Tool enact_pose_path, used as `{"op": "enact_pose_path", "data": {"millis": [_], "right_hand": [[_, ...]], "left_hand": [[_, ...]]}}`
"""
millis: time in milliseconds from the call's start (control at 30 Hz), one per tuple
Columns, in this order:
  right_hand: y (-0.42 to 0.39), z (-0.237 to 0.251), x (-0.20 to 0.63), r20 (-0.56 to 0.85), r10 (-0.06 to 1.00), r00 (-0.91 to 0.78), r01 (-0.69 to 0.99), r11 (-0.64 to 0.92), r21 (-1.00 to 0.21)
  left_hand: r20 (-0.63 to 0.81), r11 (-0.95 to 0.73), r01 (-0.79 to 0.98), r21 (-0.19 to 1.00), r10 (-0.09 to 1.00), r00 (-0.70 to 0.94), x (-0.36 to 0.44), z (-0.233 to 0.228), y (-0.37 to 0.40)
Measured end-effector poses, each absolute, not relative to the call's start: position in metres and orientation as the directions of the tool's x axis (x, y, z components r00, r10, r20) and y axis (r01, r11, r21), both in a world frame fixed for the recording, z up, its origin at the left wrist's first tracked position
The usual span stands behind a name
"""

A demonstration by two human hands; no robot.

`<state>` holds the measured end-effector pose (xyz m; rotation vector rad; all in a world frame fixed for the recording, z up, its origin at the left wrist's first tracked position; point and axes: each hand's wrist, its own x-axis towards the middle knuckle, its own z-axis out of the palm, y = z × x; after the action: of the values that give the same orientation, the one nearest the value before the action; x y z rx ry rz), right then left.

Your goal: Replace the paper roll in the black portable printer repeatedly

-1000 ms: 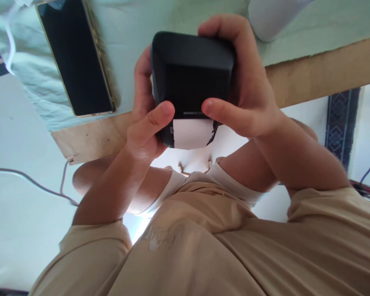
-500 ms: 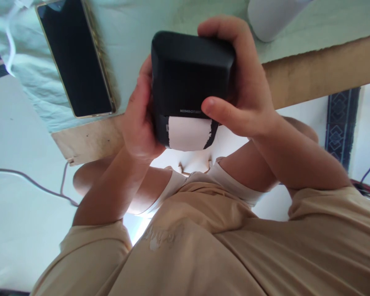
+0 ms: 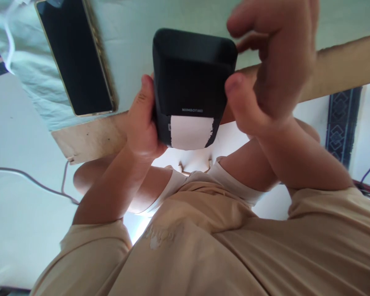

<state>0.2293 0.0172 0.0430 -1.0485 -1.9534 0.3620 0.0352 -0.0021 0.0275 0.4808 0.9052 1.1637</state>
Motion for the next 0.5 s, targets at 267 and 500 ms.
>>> {"op": "enact_pose_path", "data": {"millis": [267,500], "right_hand": [[0.023,0.035,0.228,0.488,0.695,-0.528,0.421,0.713,-0.561],[0.026,0.035,0.231,0.518,0.659,-0.545,0.366,0.743,-0.561]], "left_hand": [[-0.249,0.259,-0.521,0.813,0.964,0.091,0.029,0.016,-0.003],[-0.345,0.332,-0.491,0.806,0.936,0.066,0.03,0.022,-0.001]]}}
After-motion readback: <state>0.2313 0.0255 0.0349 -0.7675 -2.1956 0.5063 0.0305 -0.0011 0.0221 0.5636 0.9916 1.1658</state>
